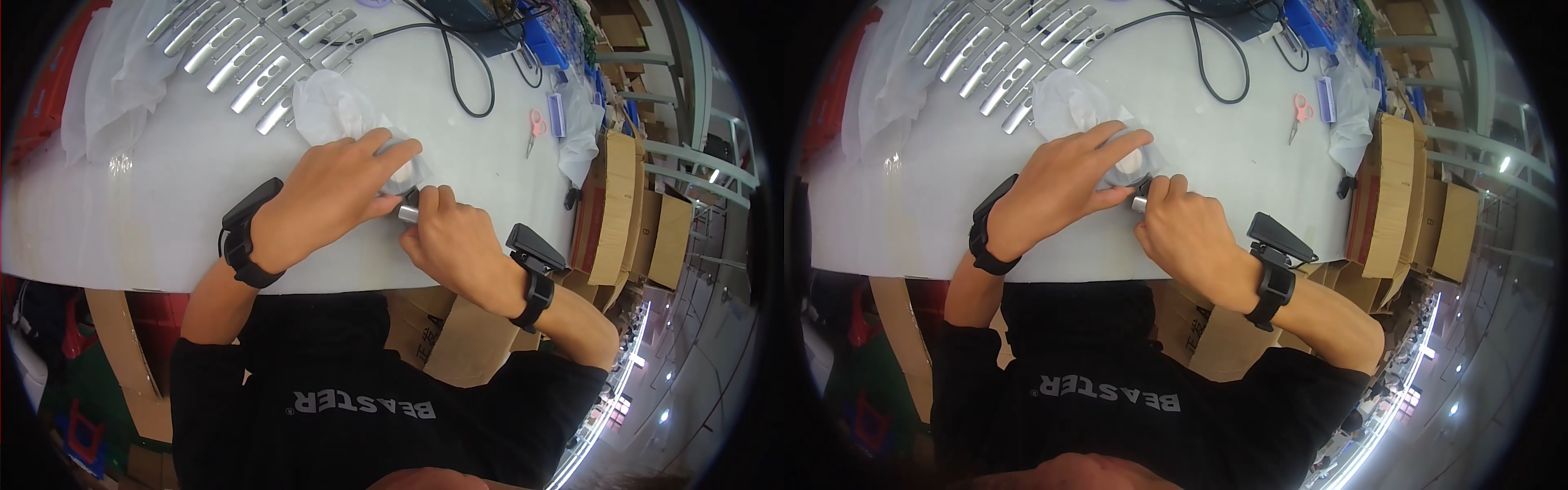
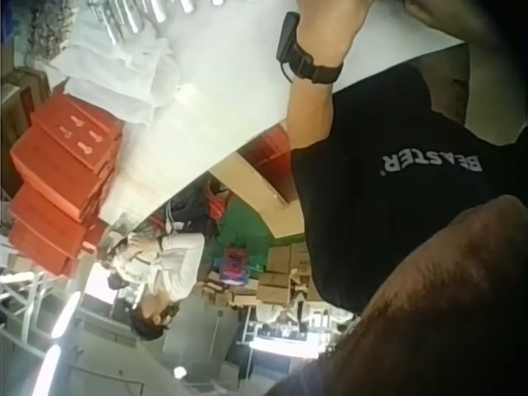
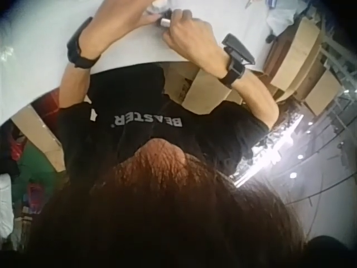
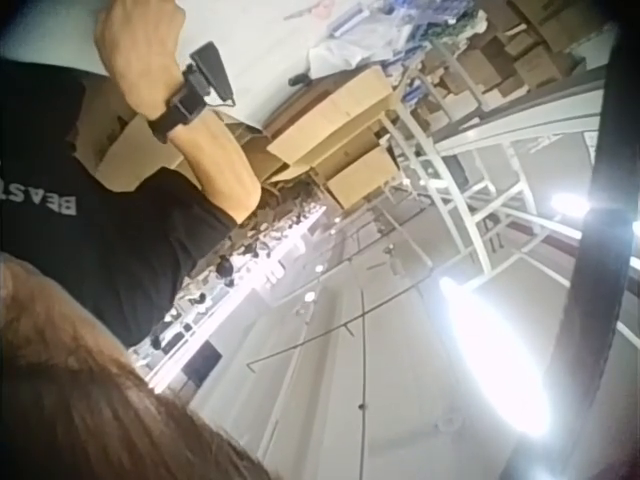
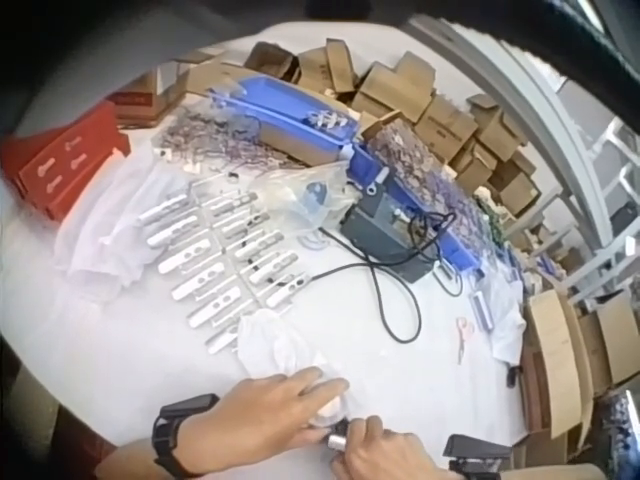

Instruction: The person detaches metal components from a frame by hand, places them on the table, and puts a handheld fan into a plastic bag. They then assemble a red box, insert the bagged fan and a plastic tray into it, and close the box before starting the process again.

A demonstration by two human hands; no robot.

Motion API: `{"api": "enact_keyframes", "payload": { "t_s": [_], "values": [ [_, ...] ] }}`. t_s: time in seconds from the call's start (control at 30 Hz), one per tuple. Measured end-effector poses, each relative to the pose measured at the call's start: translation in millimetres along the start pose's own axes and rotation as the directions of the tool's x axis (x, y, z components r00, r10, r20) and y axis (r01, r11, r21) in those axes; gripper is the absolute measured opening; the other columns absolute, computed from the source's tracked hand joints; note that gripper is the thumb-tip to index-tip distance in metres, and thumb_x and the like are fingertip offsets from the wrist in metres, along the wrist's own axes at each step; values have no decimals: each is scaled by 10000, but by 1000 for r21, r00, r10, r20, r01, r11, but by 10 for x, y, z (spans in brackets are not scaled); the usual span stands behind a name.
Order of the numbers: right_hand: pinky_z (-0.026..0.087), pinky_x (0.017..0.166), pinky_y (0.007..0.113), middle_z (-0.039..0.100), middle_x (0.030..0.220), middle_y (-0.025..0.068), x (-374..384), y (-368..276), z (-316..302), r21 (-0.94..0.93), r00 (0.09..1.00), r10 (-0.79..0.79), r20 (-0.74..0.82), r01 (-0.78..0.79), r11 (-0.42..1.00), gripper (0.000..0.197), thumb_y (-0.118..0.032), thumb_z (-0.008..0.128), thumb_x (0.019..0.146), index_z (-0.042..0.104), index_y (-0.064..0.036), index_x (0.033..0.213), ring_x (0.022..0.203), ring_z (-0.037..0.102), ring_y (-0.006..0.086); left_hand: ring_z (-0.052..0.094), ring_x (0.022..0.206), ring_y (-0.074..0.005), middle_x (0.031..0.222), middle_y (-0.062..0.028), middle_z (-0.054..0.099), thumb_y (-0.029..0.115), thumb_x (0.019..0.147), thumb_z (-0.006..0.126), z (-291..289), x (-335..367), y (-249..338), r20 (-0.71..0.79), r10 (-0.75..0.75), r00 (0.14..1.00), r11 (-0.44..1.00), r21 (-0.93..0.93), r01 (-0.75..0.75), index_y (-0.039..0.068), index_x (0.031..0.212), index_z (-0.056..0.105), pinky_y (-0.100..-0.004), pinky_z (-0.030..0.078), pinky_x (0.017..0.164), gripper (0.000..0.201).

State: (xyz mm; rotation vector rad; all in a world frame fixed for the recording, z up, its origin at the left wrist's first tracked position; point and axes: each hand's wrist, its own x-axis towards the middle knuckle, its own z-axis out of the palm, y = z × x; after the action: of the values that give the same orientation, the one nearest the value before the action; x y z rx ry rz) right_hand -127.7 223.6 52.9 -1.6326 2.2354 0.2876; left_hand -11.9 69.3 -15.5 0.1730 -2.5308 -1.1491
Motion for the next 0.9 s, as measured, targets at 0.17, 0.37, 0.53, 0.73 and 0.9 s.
{"api": "enact_keyframes", "payload": {
  "t_s": [0.17,0.37,0.53,0.73,0.9],
  "values": [
    [519,492,440,585,781,188,-70,-28,169,-13,993,14,-114,-15,1000,271,-114,652,797,517,65,948,592,633,347,655,868,-325,1140,-158,611,162,795,770,14,14,-8,-9,27,1000,1000,2,-27,72,1304,556,-389,531,718,560],
    [518,469,386,573,758,166,-171,-38,290,-108,966,-47,-255,20,994,257,-131,654,811,541,67,932,562,624,298,660,855,-322,1120,-161,618,163,797,772,13,17,4,-4,43,999,999,-11,-43,68,1296,561,-384,533,701,550],
    [526,483,381,581,747,165,-219,34,73,38,981,-41,-188,49,998,251,-130,644,825,549,80,924,575,640,308,665,843,-318,1113,-162,624,165,796,775,28,18,-8,-8,39,999,999,4,-39,66,1300,561,-380,535,686,556],
    [533,540,430,637,820,192,-180,162,-22,129,999,-26,-23,29,991,327,-114,660,808,552,72,1055,621,652,361,669,850,-313,1119,-160,628,165,798,775,13,23,15,32,12,999,1000,21,-13,65,1304,559,-381,538,687,559],
    [518,490,419,605,756,195,-189,28,157,-23,999,-4,-33,3,1000,288,-87,622,814,507,86,1013,571,629,353,669,880,-305,1173,-117,626,198,785,789,42,22,7,0,13,1000,999,37,-13,115,1326,561,-364,555,723,593]
  ]
}}
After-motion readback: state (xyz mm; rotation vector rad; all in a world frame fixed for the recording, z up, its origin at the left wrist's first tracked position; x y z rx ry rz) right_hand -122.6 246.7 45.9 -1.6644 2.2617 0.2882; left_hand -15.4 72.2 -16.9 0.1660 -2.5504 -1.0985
